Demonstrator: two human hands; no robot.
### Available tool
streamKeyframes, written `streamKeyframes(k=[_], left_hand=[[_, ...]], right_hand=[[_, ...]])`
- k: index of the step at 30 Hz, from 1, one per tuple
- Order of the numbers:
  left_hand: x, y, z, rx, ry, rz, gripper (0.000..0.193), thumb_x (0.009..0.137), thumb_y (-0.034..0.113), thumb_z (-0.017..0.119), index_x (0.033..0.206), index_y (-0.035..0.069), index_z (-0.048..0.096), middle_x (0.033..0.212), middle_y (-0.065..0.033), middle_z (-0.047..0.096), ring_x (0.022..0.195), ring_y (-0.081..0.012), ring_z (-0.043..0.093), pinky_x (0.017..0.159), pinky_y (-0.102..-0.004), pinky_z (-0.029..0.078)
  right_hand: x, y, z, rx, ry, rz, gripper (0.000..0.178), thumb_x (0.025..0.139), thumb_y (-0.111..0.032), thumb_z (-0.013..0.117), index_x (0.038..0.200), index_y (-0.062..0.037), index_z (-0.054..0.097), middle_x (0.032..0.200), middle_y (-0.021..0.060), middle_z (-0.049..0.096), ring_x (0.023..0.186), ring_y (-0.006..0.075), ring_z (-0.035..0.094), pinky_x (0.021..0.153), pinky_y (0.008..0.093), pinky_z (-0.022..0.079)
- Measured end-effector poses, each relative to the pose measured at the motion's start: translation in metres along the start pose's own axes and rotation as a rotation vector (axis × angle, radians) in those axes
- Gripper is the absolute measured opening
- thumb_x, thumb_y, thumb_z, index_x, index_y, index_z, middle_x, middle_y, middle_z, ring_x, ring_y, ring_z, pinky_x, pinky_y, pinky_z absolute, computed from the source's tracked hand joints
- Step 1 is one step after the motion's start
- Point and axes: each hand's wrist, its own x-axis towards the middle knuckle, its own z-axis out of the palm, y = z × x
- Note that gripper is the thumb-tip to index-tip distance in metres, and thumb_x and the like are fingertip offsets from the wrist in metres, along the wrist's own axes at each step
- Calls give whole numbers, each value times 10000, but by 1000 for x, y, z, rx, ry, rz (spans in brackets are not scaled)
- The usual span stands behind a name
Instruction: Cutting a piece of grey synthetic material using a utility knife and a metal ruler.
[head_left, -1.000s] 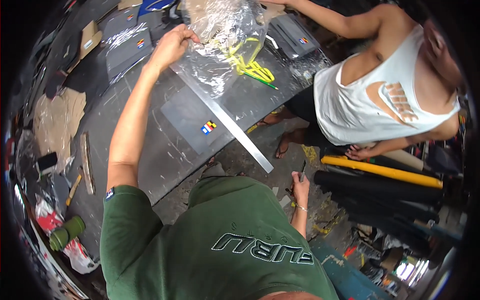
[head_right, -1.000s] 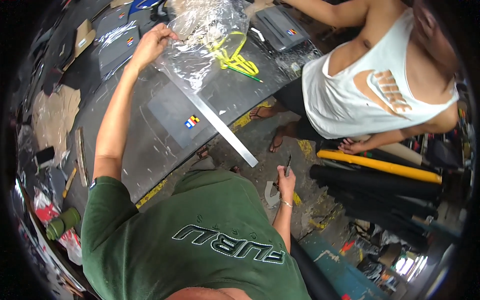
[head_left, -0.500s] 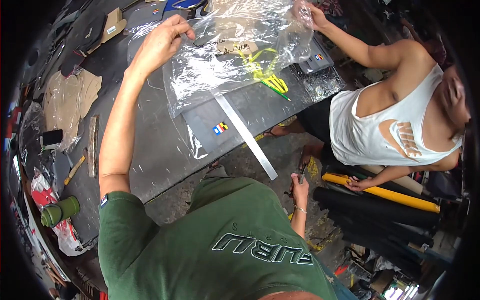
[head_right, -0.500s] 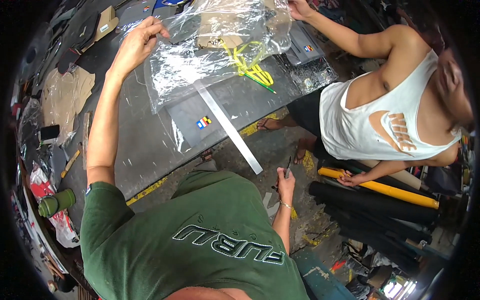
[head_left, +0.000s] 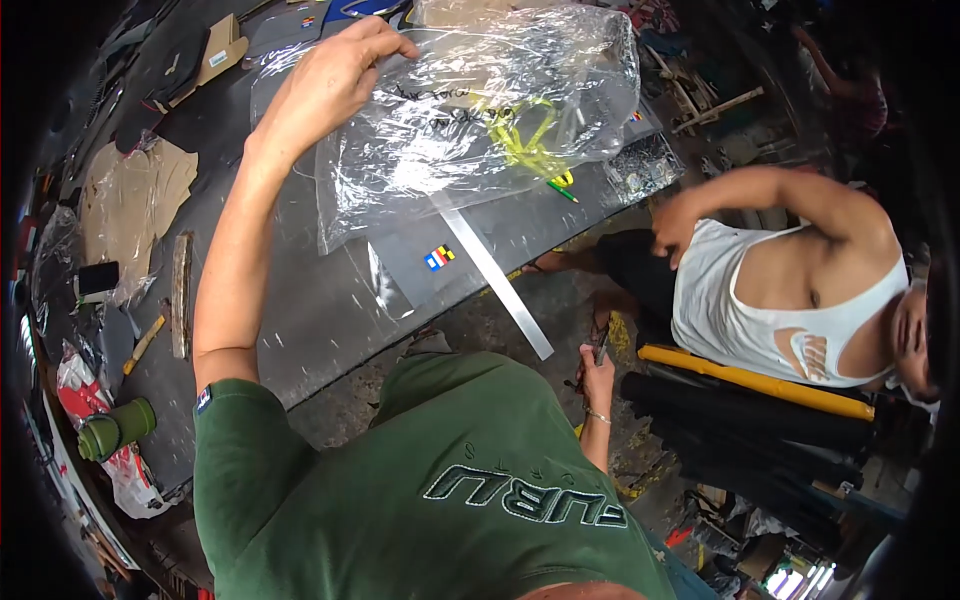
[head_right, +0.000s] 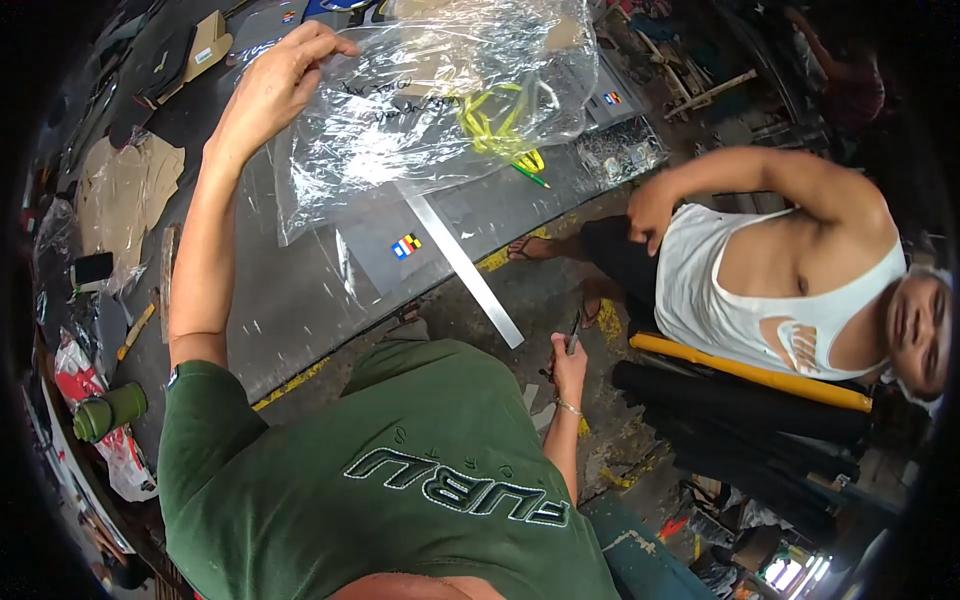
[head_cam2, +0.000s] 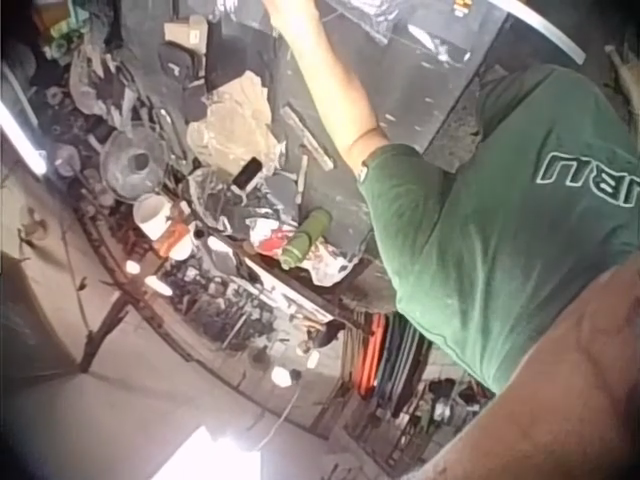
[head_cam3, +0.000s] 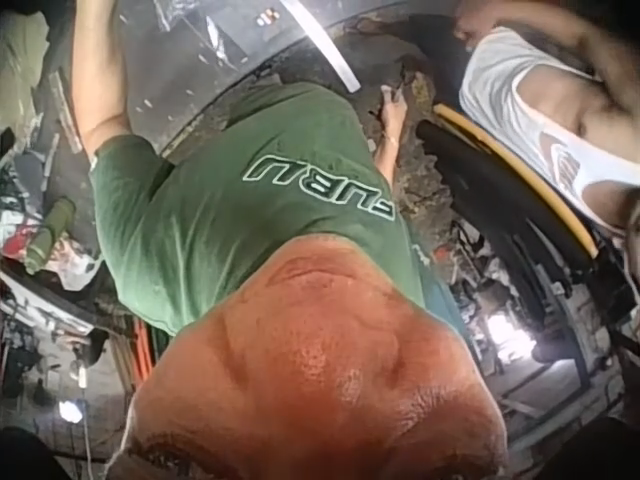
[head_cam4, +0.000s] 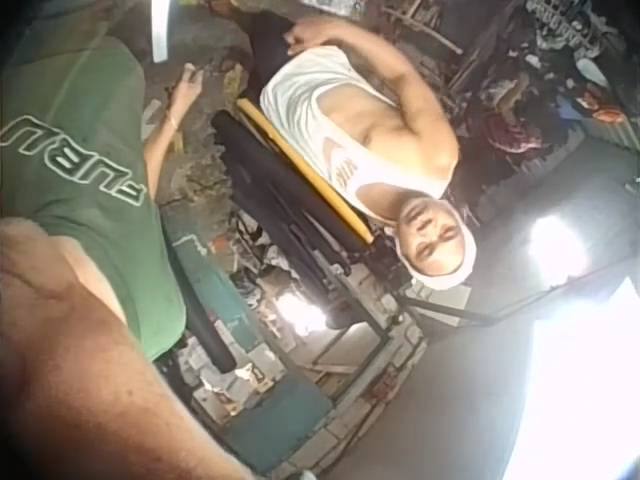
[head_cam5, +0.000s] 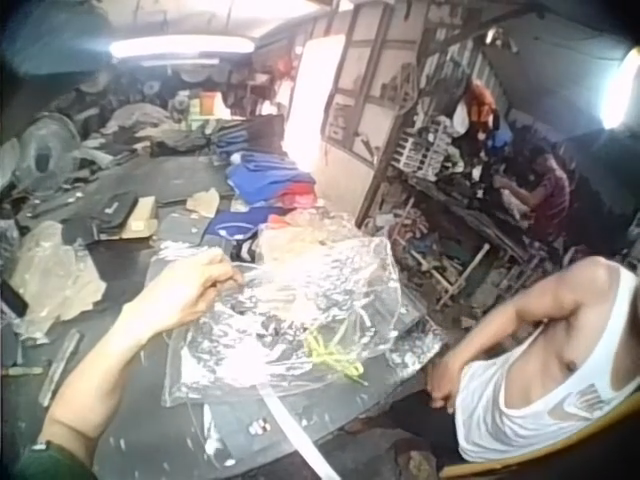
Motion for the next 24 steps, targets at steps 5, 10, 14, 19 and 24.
streamKeyframes(k=[5,10,14,19,24], left_hand=[[4,0,4,5,8,14,428,864,-112,538,1219,95,659,1152,-91,629,958,-320,659,830,-435,499],[6,0,5,-2,-10,13,443,859,-107,541,1230,103,663,1165,-89,627,978,-319,655,842,-434,500],[4,-1,10,-20,-48,2,446,859,-97,535,1237,100,665,1166,-97,628,990,-324,652,863,-435,500],[-7,3,19,-100,-78,-34,460,855,-93,527,1246,97,677,1162,-123,632,1017,-351,648,878,-448,497],[-38,17,25,-227,-151,-171,418,870,-65,545,1235,78,687,1167,-140,637,985,-366,656,893,-424,516]], right_hand=[[-4,-12,2,-24,7,29,290,971,-346,726,980,-61,674,597,-1,571,472,97,521,439,282,384],[17,-10,5,-34,-26,-88,277,961,-324,737,1007,-58,674,649,0,590,524,96,536,481,284,414],[37,-39,30,-171,57,-466,317,914,-287,776,1081,-41,665,844,20,645,741,141,609,723,320,524],[72,-89,67,-303,-4,-618,380,867,-194,766,1170,2,646,1021,109,627,946,258,632,891,368,514],[87,-144,121,-386,-14,-831,464,829,-186,784,1217,29,649,1140,208,583,1065,375,608,938,410,504]])
